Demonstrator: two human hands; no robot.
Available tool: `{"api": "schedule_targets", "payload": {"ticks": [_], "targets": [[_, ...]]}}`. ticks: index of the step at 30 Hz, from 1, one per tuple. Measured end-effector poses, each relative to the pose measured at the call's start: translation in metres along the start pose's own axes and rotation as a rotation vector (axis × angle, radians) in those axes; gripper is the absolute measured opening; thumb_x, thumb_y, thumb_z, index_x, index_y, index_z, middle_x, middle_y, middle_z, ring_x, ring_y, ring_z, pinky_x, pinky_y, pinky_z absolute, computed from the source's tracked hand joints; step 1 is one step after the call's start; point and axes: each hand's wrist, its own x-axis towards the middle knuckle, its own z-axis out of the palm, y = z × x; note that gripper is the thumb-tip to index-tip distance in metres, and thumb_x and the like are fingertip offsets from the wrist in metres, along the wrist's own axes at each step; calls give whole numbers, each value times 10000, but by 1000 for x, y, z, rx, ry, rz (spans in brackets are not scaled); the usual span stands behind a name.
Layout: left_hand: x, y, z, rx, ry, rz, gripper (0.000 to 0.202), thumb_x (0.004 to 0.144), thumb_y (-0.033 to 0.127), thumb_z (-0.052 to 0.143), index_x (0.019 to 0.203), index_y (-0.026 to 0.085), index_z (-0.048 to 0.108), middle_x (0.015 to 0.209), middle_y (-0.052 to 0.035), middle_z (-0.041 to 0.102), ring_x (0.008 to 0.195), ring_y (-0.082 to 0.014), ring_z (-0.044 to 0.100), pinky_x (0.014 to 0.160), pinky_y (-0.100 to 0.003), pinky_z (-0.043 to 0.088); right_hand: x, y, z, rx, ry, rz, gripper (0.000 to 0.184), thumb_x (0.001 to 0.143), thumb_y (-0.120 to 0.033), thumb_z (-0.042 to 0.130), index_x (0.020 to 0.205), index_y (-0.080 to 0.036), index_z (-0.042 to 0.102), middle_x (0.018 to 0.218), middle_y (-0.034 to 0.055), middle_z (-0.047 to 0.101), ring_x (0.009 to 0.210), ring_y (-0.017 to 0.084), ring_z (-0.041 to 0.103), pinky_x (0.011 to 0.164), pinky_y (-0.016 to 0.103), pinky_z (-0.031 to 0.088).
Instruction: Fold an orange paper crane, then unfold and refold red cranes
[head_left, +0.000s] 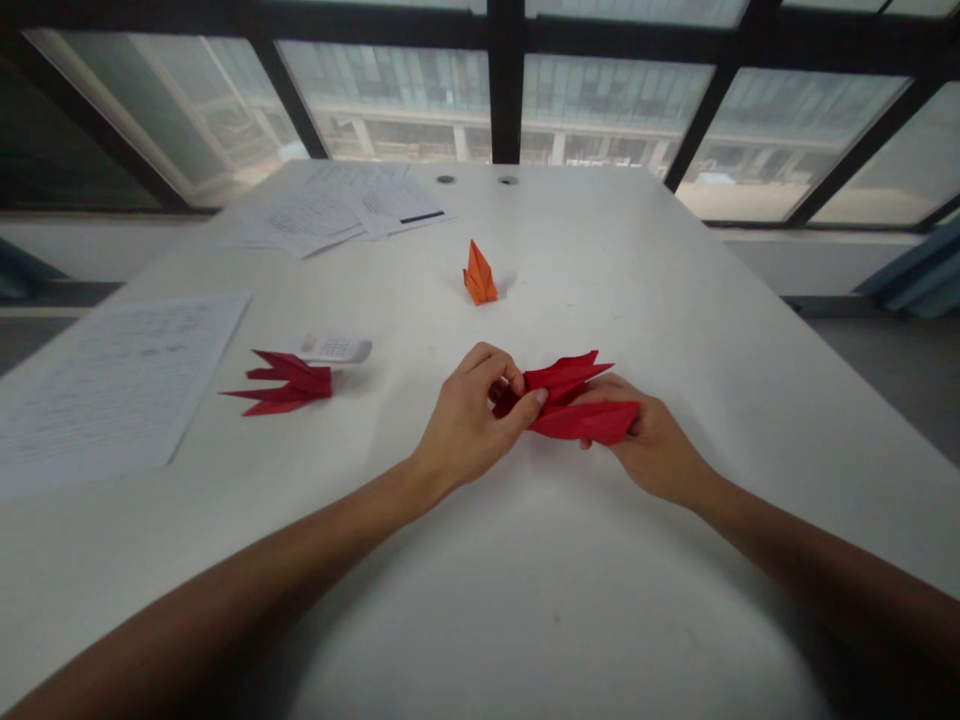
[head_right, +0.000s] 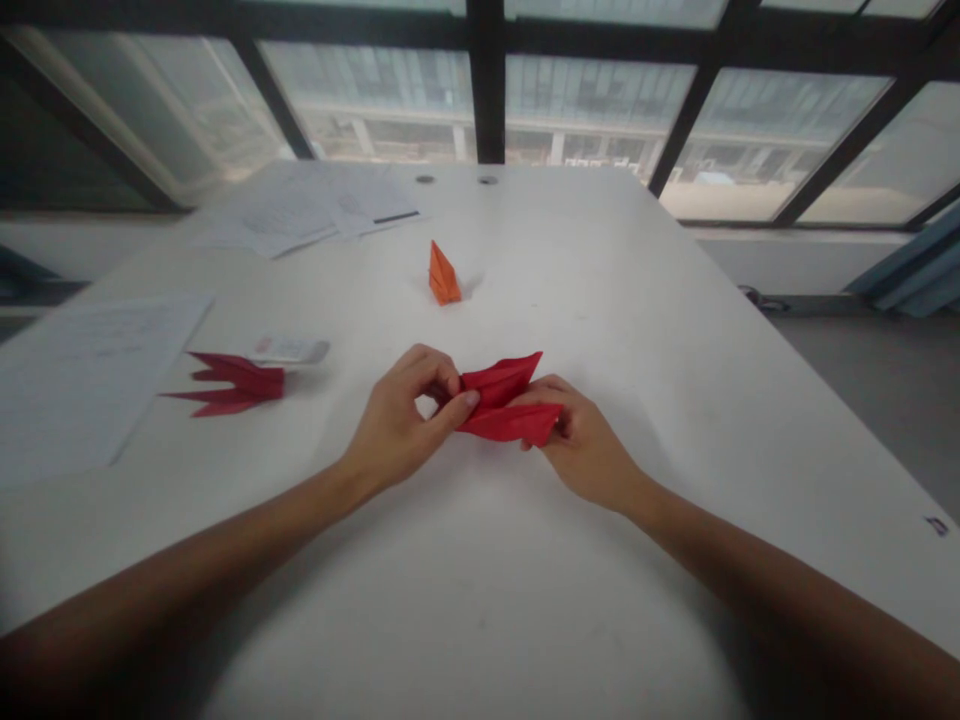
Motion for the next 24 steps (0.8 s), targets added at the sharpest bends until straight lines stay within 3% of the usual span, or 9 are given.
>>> {"api": "schedule_targets", "payload": {"ticks": [3,6,9,13,17,22,24], "targets": [[4,-6,-1,57,64,86,96,912,153,626,827,187,595,955,-19,598,832,-135,598,740,-275,536,1,4,-2,9,28,54,206,807,-54,593,845,-220,709,927,22,644,783,160,640,682,300,547],[8,-12,-2,123,152,161,85,937,153,592,860,190,590,982,-32,624,899,-154,607,767,-287,546,4,7,-5,-1,72,84,200,803,-64,573,870,-218,682,844,-3,642,719,144,616,678,294,531],[9,-16,-6,156,190,174,58,974,187,561,926,193,593,927,-24,637,844,-148,629,740,-279,551,7,5,-10,-29,83,124,164,811,-94,588,889,-212,672,821,-4,658,721,151,626,698,306,518],[7,-19,-9,246,176,224,57,994,223,549,989,193,596,911,-26,675,807,-146,663,765,-282,559,10,1,-16,75,59,306,102,839,-152,621,902,-209,678,736,-12,663,699,156,620,681,309,483],[6,-22,-10,305,199,238,54,998,231,558,1022,201,595,884,-19,708,790,-151,686,732,-270,557,14,3,-20,298,31,394,121,806,-175,690,914,-219,720,836,3,690,701,142,596,689,314,478],[9,-18,-11,291,326,420,54,948,195,619,909,196,582,1138,-97,703,1076,-211,661,936,-366,540,21,1,-25,459,6,458,166,713,-193,779,877,-200,759,883,35,690,709,147,551,667,316,479],[11,-15,-12,261,370,441,94,914,175,643,856,197,573,1103,-91,683,1056,-209,645,920,-370,533,22,1,-27,501,-4,482,172,702,-188,784,873,-198,764,896,39,686,727,150,541,660,305,476]]}}
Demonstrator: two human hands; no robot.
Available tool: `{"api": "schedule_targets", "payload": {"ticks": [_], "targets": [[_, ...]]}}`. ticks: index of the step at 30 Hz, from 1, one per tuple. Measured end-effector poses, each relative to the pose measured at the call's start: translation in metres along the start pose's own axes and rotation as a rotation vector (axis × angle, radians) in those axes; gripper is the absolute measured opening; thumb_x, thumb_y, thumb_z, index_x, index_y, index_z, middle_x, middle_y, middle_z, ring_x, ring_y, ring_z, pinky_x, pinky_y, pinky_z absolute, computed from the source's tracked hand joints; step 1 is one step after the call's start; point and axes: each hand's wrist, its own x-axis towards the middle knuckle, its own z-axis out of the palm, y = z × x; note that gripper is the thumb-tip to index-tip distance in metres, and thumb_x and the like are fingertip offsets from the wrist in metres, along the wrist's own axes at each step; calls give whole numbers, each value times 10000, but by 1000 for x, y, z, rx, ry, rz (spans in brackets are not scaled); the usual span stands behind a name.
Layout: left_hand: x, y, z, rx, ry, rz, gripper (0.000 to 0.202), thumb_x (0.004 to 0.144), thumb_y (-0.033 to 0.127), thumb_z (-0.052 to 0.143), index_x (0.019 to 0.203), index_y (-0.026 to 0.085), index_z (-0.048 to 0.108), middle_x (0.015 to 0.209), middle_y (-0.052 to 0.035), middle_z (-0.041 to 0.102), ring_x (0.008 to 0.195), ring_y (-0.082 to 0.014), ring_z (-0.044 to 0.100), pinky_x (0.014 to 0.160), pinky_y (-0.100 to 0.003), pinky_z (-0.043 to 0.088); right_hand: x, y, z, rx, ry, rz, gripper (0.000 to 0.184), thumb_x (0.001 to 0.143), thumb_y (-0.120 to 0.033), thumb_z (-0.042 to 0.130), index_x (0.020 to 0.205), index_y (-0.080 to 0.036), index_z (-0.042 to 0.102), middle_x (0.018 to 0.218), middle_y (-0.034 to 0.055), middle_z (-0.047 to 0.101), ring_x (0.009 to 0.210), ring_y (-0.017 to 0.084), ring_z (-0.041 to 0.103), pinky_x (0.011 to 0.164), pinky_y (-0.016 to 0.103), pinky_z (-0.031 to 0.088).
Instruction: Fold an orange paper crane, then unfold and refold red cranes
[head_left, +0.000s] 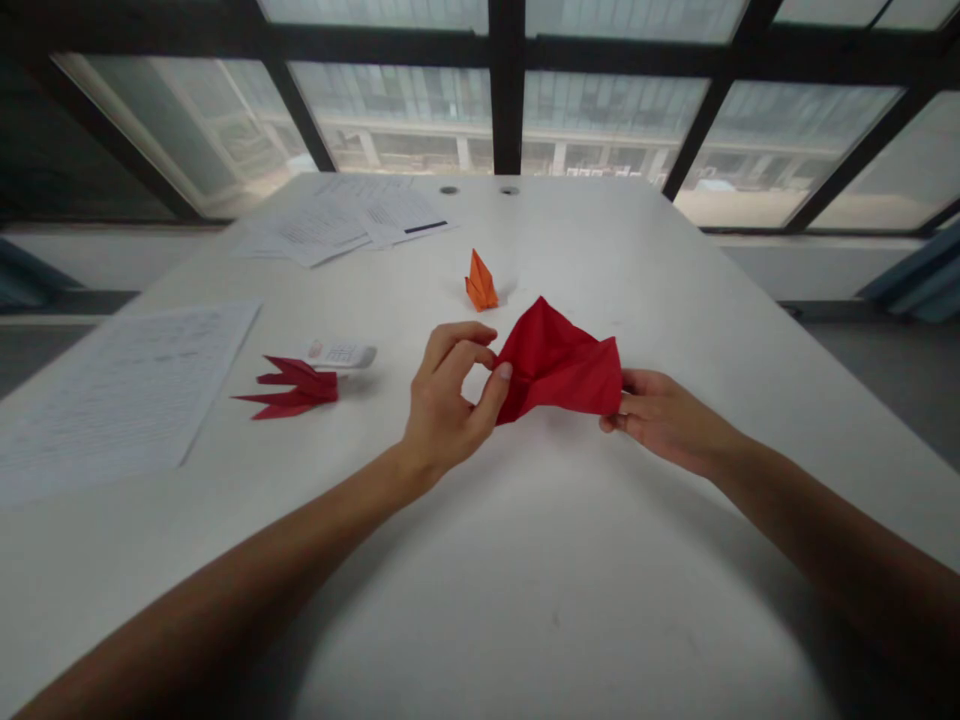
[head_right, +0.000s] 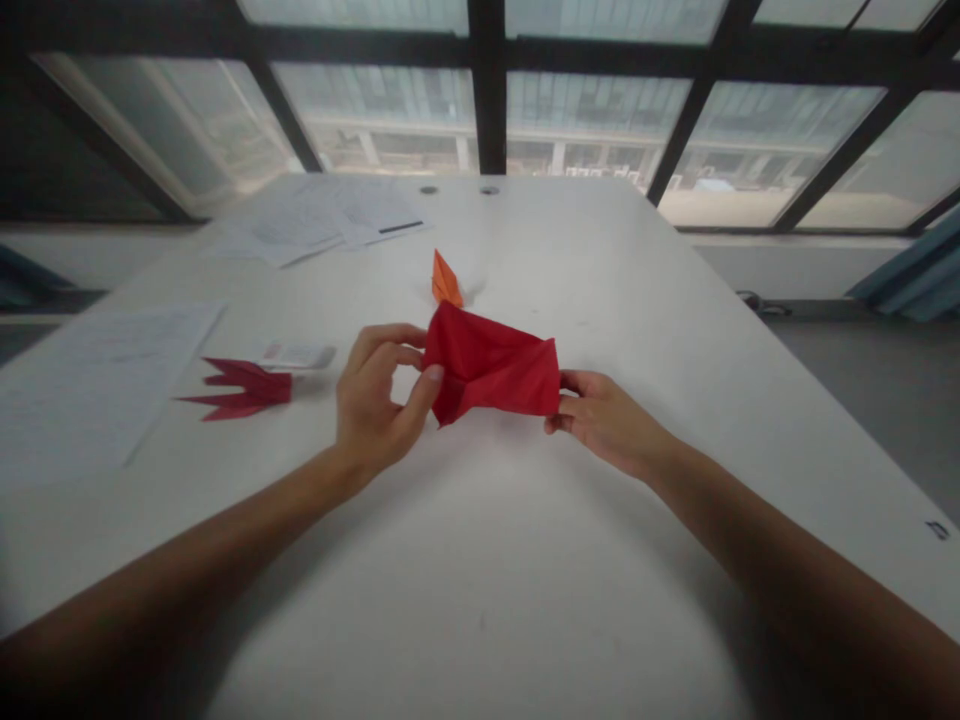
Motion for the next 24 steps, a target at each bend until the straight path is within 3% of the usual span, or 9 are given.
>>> {"api": "schedule_targets", "payload": {"ticks": [4,11,15,18,21,24], "targets": [[1,-1,1,-76,-25,-89,145,863,146,650,770,201,553,897,-38,631,865,-176,608,789,-331,509,3,1,-3,20,-8,23,126,714,-175,769,830,-222,759,934,35,697,748,152,530,652,297,466],[-4,-9,8,-409,-132,-478,205,823,176,631,691,199,476,741,20,528,688,-124,496,623,-261,413,3,0,-6,-87,79,-30,99,715,-180,740,811,-198,727,796,14,661,686,145,536,665,313,434],[-3,-6,8,-507,-150,-641,197,841,229,626,714,197,479,672,47,489,629,-104,454,597,-243,395,5,3,-9,-217,38,-101,144,754,-181,684,894,-193,720,808,8,660,691,147,556,673,316,437],[-4,-2,8,-467,-159,-646,187,863,249,622,742,196,491,696,42,512,634,-102,471,590,-231,415,7,6,-13,-374,129,-199,193,824,-232,638,988,-204,737,1028,53,697,882,195,630,801,357,493],[-6,3,9,-380,-186,-588,157,874,260,615,769,196,518,769,16,558,673,-115,522,597,-234,453,5,4,-13,-501,236,-341,288,975,-393,534,1116,-227,722,1227,81,677,1124,242,623,984,427,482],[-7,7,9,-316,-229,-501,157,874,242,611,757,198,516,809,-1,580,692,-122,550,612,-244,475,-3,-2,-9,-574,158,-405,355,1033,-481,481,1199,-252,696,1206,77,695,1146,246,631,1057,453,453]]}}
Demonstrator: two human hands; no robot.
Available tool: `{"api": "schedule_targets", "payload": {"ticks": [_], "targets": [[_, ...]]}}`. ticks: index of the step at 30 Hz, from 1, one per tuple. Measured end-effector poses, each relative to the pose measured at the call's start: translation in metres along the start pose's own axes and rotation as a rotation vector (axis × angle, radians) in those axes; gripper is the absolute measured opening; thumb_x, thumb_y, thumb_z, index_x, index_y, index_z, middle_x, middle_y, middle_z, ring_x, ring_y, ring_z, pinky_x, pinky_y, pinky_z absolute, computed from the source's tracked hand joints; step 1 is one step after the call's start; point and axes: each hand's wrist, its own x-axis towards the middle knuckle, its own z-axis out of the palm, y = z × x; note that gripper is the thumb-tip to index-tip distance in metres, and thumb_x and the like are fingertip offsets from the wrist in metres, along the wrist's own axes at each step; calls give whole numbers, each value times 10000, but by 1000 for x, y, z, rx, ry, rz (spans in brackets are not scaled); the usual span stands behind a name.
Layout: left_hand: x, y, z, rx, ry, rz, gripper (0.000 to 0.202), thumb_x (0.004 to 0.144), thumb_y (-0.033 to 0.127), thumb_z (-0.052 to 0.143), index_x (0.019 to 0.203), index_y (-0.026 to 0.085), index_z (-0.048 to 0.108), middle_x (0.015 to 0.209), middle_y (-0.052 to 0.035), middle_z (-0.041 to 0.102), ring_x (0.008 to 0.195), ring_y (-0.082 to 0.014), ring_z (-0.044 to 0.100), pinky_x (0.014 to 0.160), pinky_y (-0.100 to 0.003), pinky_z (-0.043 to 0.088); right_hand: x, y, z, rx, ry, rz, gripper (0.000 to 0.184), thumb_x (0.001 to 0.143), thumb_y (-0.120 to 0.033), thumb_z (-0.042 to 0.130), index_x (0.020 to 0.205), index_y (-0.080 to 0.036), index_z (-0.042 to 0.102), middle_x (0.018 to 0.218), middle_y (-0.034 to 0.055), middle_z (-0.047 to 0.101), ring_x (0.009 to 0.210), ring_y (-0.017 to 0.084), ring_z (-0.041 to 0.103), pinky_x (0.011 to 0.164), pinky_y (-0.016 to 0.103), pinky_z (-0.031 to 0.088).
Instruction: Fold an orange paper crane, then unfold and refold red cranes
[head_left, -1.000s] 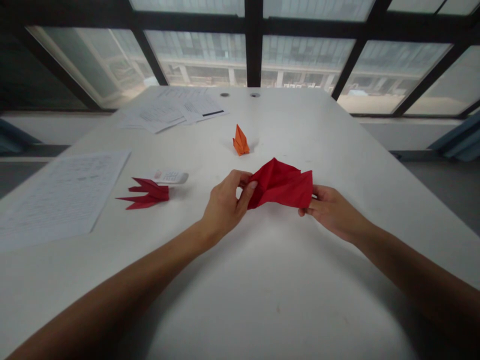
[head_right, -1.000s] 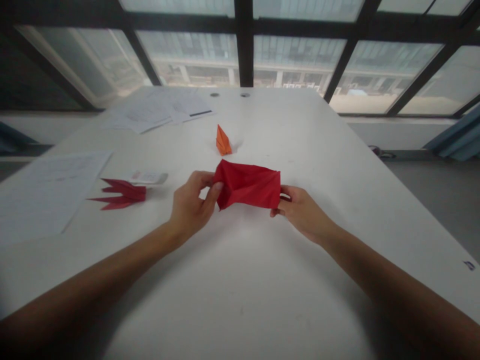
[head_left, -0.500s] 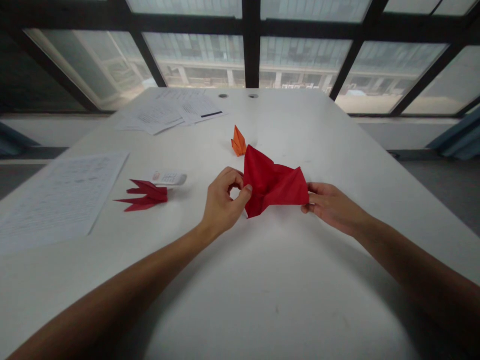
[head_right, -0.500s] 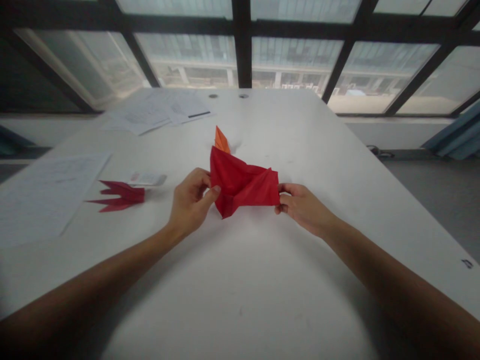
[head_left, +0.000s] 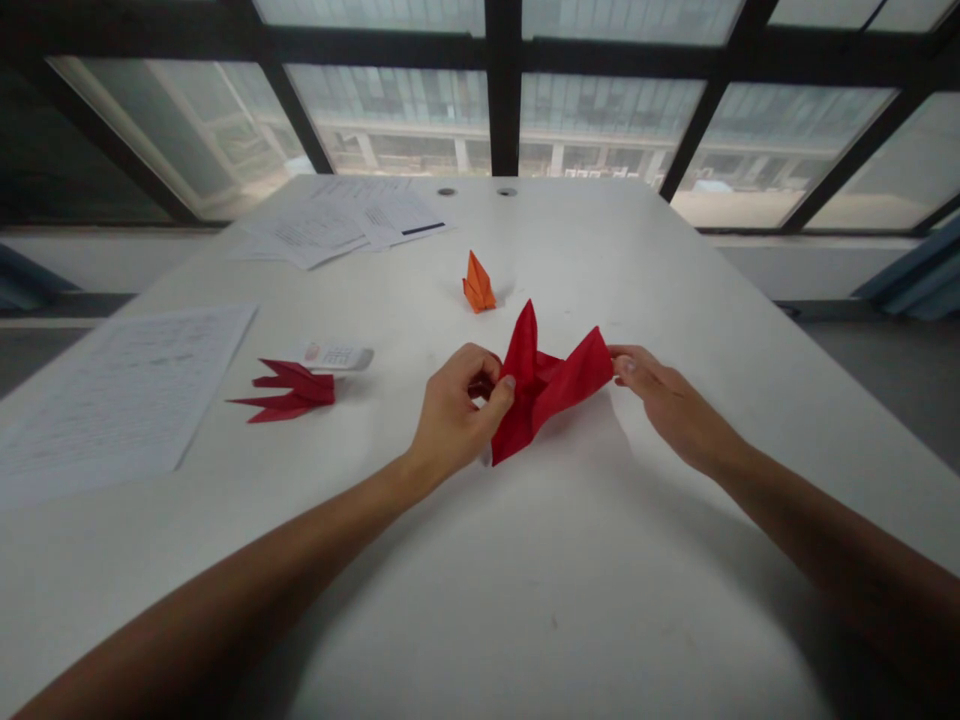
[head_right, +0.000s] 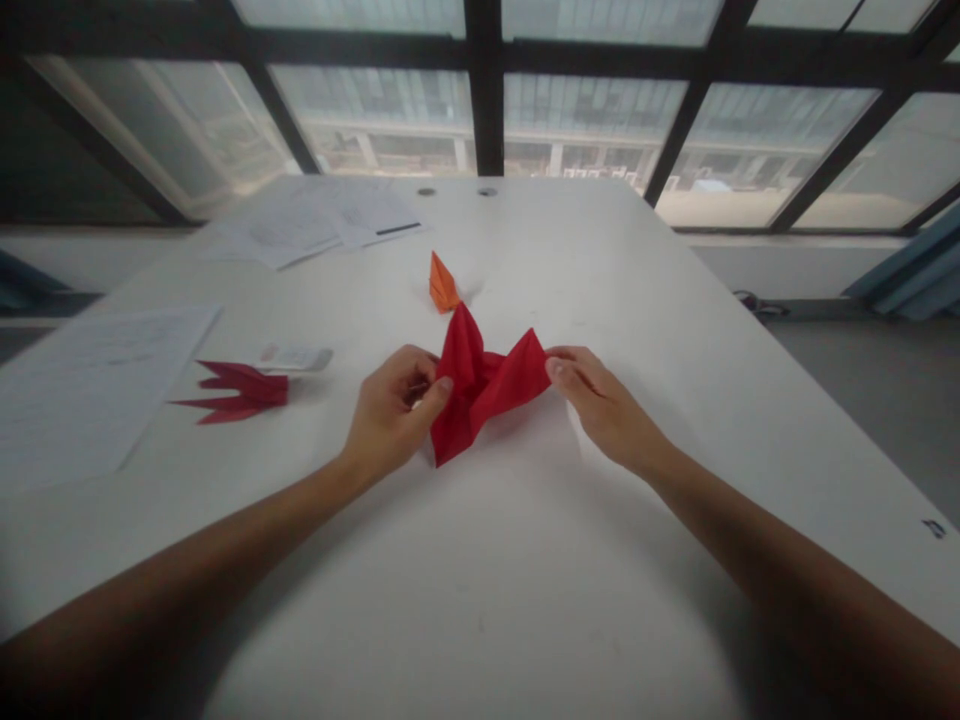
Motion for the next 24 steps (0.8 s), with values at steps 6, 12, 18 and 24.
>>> {"api": "schedule_targets", "payload": {"ticks": [6,12,18,24], "targets": [[-2,2,0,28,-72,-15,165,870,231,622,752,198,512,750,13,562,637,-112,510,564,-238,418,-12,-19,0,-69,-61,-275,99,931,-275,691,999,-262,762,1176,62,690,1121,251,642,1008,422,499],[1,-1,0,-96,-110,-181,173,907,292,608,798,198,513,722,27,542,662,-120,539,574,-229,410,-22,-34,-5,-264,-181,-501,290,857,-94,631,1090,-242,717,1131,77,745,1107,277,680,979,457,527],[0,5,0,-181,-168,-241,232,954,398,573,841,207,505,667,53,511,549,-97,447,496,-217,351,-26,-40,-7,-392,-272,-684,362,819,-78,615,1122,-264,684,1188,74,762,1225,295,663,1171,565,360],[2,5,-1,-65,-132,-216,224,942,382,566,812,200,547,752,16,589,672,-137,511,605,-250,411,-33,-48,-10,-577,-294,-878,240,832,-61,623,906,-286,658,939,-14,802,1181,285,679,1189,586,285]]}}
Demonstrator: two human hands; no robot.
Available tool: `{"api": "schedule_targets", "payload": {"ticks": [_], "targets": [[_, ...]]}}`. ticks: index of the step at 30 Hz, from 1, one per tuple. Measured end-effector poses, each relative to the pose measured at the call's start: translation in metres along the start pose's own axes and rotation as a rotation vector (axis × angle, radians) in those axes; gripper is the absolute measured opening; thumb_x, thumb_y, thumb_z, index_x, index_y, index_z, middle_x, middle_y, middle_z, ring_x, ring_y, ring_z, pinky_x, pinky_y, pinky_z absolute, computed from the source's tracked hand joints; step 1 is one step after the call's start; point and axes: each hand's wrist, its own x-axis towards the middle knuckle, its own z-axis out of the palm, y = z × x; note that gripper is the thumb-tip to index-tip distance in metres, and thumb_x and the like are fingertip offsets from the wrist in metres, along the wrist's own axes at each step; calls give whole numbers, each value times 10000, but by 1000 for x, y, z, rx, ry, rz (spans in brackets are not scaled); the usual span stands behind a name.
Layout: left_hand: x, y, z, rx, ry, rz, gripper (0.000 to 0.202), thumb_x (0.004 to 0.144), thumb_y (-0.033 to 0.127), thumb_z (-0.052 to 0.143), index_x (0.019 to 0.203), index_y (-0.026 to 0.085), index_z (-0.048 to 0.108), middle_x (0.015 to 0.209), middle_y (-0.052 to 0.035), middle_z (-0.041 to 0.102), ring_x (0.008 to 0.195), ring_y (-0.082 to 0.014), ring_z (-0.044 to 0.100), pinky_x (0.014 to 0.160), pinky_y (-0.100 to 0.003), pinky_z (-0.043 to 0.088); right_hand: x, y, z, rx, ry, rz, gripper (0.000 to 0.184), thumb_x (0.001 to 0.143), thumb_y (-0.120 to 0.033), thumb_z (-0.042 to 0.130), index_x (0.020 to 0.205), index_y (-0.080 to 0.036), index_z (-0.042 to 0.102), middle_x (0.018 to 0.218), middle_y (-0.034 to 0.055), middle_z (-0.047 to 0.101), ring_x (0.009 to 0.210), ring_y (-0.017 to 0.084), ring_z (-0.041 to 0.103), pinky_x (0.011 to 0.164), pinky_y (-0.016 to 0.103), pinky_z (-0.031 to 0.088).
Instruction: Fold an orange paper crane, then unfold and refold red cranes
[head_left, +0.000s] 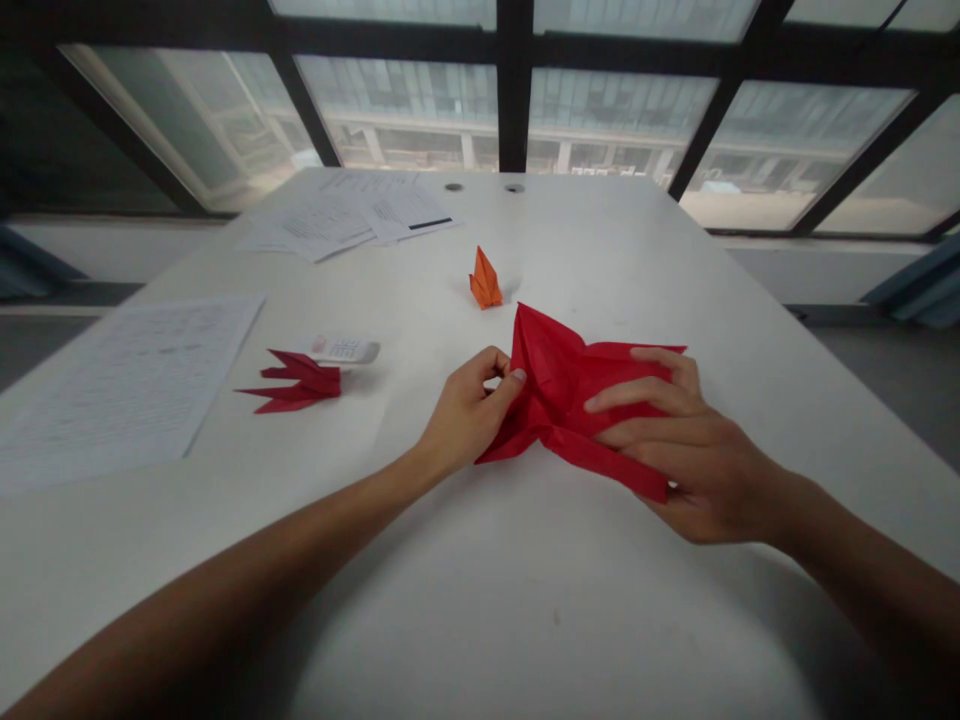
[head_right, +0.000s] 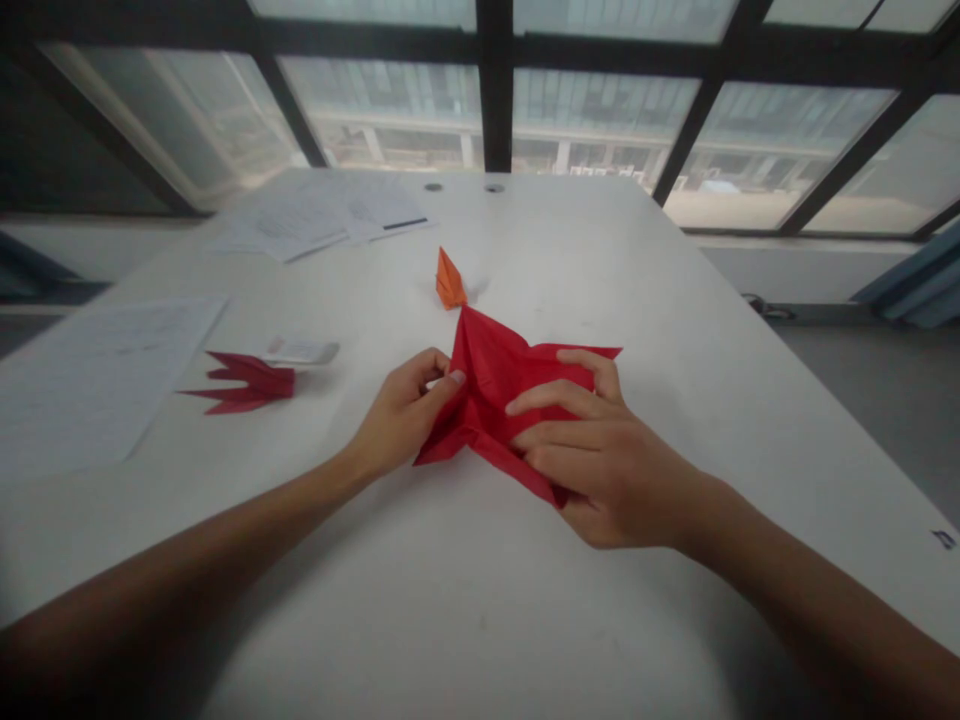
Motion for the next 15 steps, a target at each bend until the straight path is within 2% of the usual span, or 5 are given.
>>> {"api": "schedule_targets", "payload": {"ticks": [2,6,8,12,15], "targets": [[2,-2,-2,5,-15,-1,199,931,352,568,804,200,553,753,13,598,682,-142,518,619,-255,415,0,-2,-1,-72,-19,-30,265,819,-29,607,886,-283,645,892,-30,795,1121,267,694,1207,586,241],[7,-6,-4,38,-49,-9,167,913,319,571,795,201,561,718,20,592,639,-135,504,578,-245,394,1,-2,1,-181,-88,-77,340,817,-51,597,1059,-275,682,897,-4,786,1037,268,696,1201,609,218],[8,-7,-5,81,-34,-4,170,909,324,571,792,202,558,711,19,601,620,-133,504,557,-239,382,1,0,4,-208,-145,-80,365,815,-56,587,1083,-278,698,909,8,782,1020,273,690,1193,634,209],[10,-7,-7,125,-14,1,153,884,312,572,781,202,552,704,16,616,608,-137,516,544,-236,383,-1,5,11,-247,-226,-78,341,852,-36,557,1017,-288,716,903,6,768,989,244,675,1162,617,272],[11,-7,-8,113,-6,-16,133,862,293,563,766,201,558,709,12,626,629,-149,547,547,-241,395,-3,9,15,-246,-210,-122,307,877,-27,559,943,-281,718,888,1,755,951,222,668,1130,578,346]]}}
